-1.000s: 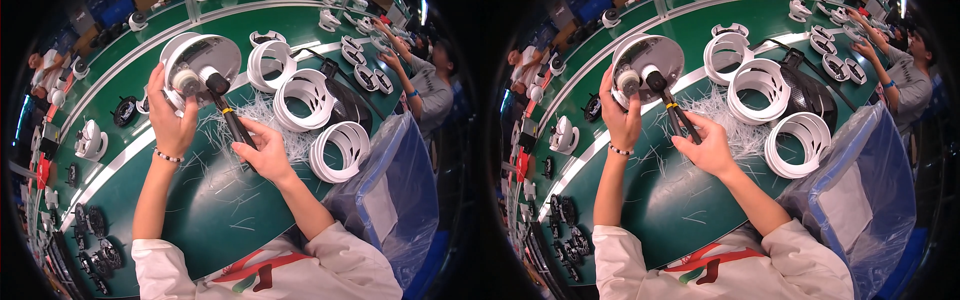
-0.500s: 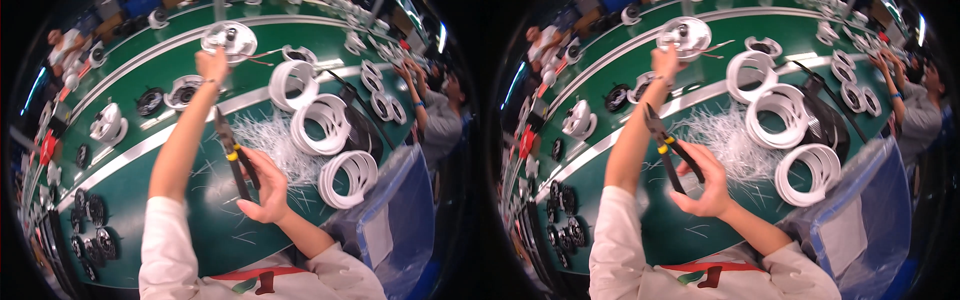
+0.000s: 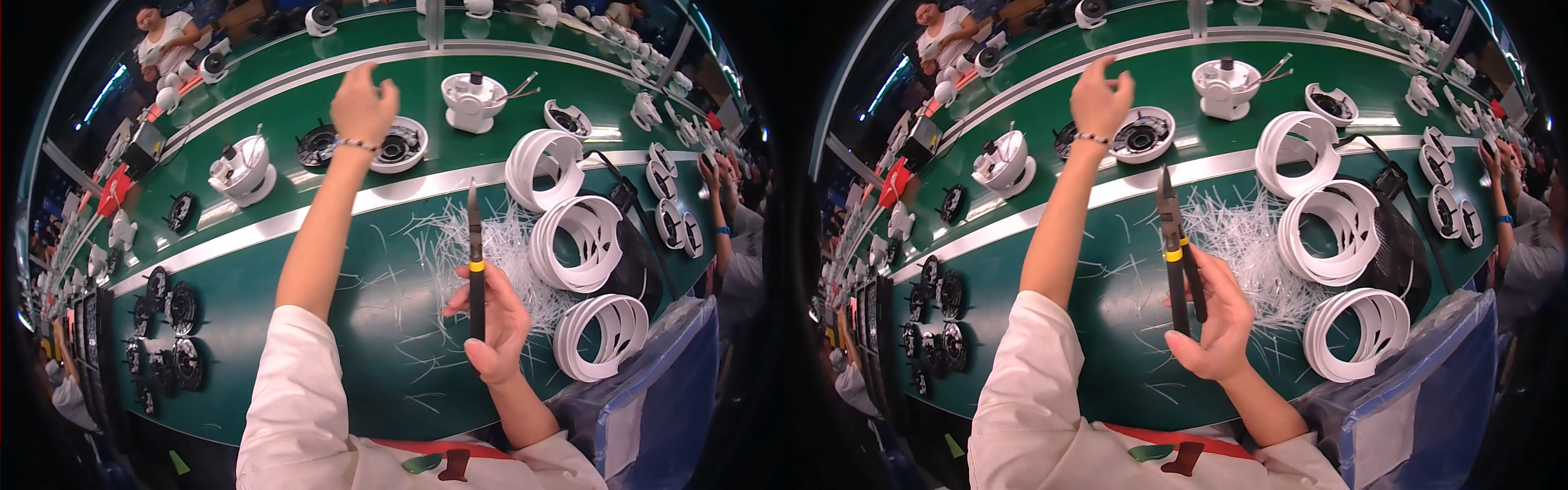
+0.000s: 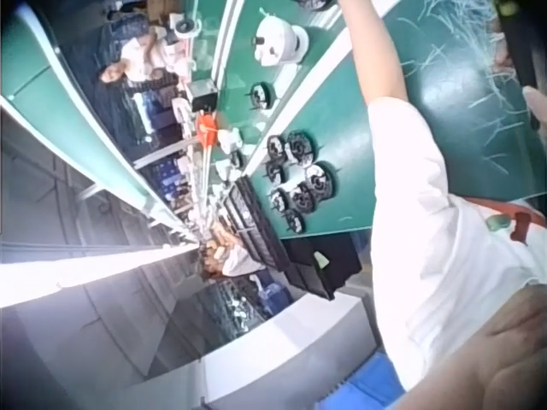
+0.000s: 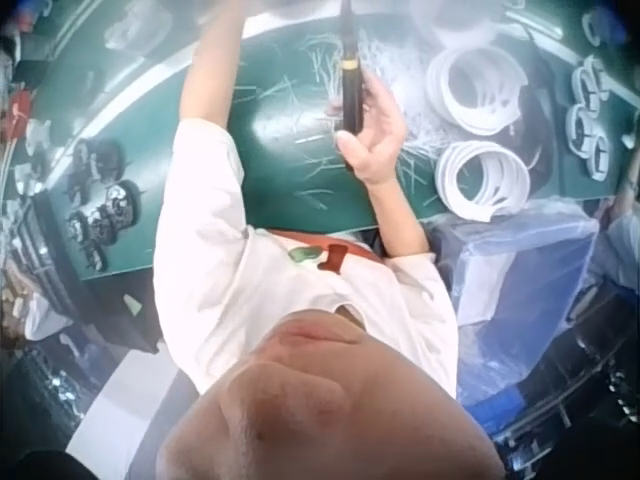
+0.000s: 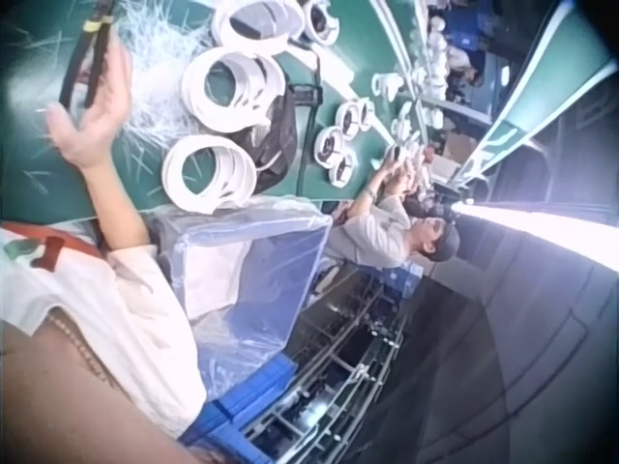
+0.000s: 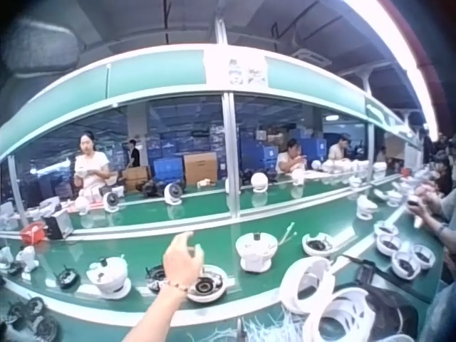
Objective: Assembling circular LED light fixtures by fitting circuit boards and internal components into plastic housings on a production line.
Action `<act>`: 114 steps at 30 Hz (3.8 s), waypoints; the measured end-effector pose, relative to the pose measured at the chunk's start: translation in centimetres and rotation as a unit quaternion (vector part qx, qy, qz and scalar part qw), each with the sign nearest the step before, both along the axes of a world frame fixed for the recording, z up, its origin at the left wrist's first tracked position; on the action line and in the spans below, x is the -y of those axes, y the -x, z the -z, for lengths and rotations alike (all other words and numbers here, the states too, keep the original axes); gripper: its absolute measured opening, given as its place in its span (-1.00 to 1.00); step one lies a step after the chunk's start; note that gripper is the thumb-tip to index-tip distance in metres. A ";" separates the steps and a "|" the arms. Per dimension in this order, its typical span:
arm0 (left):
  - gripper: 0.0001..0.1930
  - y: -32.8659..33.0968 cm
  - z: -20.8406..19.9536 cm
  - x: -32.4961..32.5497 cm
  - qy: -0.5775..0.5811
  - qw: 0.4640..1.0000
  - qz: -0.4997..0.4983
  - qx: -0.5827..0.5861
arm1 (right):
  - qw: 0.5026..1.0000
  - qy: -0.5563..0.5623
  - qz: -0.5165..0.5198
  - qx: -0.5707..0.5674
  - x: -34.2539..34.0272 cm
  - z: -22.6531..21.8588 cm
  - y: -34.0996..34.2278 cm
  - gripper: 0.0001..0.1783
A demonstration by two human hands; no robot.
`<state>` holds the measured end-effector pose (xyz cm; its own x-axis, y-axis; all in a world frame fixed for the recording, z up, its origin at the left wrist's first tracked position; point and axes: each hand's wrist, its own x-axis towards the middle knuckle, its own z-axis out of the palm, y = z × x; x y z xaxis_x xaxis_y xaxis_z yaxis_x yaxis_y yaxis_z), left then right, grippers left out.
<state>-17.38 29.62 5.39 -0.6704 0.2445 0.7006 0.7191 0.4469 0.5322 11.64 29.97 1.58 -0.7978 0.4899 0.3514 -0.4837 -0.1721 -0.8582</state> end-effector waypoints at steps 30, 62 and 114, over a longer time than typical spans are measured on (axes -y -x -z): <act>-0.54 -8.1 -0.7 31.3 0.496 0.840 -0.211 0.061 | 0.998 0.017 -0.056 -0.012 1.7 -0.3 -0.8 -0.17; -0.42 -5.3 5.3 -3.6 0.207 0.935 0.219 -0.188 | 0.996 0.075 0.034 -0.023 -0.9 -0.1 -0.3 -0.18; -0.50 -9.7 -2.0 14.0 0.120 0.971 0.175 -0.113 | 0.939 0.178 -0.231 0.182 -1.6 1.5 1.1 -0.49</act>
<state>-7.72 15.61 7.38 -0.3536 0.6039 0.7143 0.9351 0.2467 0.2544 10.54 31.54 0.11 -0.9894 0.0974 -0.1073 0.0279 -0.5988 -0.8004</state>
